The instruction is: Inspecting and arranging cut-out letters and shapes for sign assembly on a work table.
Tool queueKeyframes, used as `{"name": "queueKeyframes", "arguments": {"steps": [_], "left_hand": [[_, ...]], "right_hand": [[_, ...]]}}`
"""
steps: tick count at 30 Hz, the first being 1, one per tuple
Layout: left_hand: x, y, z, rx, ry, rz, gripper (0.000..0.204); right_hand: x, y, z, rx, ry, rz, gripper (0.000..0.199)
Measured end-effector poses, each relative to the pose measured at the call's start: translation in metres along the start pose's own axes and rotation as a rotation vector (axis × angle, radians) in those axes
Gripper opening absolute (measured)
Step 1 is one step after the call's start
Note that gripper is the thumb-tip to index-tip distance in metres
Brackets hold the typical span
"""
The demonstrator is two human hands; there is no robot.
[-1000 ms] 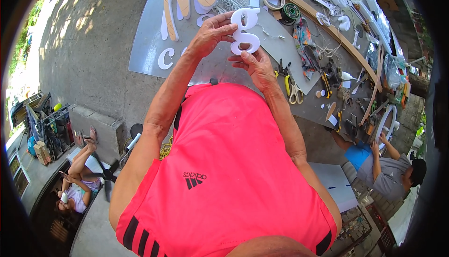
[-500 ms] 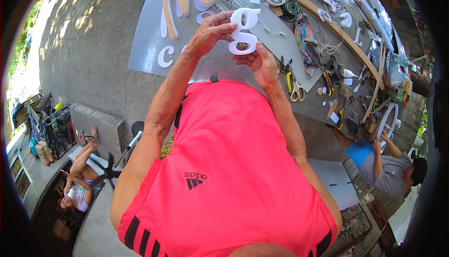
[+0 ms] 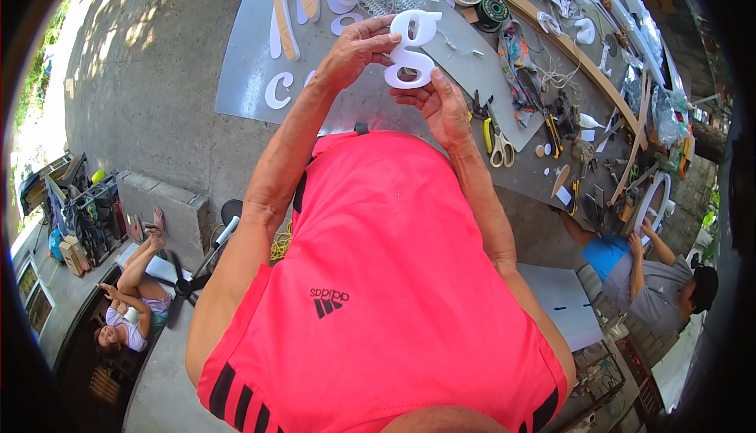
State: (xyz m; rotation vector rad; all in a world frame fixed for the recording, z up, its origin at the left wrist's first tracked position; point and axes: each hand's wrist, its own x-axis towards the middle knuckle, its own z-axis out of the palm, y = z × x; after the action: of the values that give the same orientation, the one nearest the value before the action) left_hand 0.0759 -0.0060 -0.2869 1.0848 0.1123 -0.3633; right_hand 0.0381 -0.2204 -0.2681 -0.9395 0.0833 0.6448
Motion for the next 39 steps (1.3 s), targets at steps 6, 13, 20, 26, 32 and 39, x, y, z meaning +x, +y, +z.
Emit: {"name": "queueKeyframes", "arguments": {"steps": [6, 13, 20, 26, 32, 39], "left_hand": [[-0.003, 0.004, 0.001, -0.153, -0.054, -0.017, 0.056], [-0.003, -0.008, -0.003, -0.026, 0.013, 0.009, 0.053], [-0.004, -0.013, -0.005, -0.043, 0.028, 0.001, 0.054], [-0.004, -0.015, -0.005, -0.053, 0.043, -0.008, 0.054], [-0.004, -0.015, -0.006, -0.064, 0.042, 0.001, 0.055], [-0.005, -0.014, -0.005, -0.039, 0.049, 0.009, 0.057]], "right_hand": [[-0.001, -0.001, 0.001, -0.007, 0.001, -0.003, 0.057], [0.000, 0.002, -0.001, -0.005, -0.011, 0.007, 0.055], [0.001, 0.003, -0.002, -0.012, -0.017, 0.039, 0.049], [0.002, 0.002, -0.003, -0.019, -0.013, 0.047, 0.047], [0.005, 0.002, -0.005, -0.034, -0.021, 0.065, 0.047], [0.005, 0.000, -0.003, -0.034, -0.006, 0.062, 0.047]]}}
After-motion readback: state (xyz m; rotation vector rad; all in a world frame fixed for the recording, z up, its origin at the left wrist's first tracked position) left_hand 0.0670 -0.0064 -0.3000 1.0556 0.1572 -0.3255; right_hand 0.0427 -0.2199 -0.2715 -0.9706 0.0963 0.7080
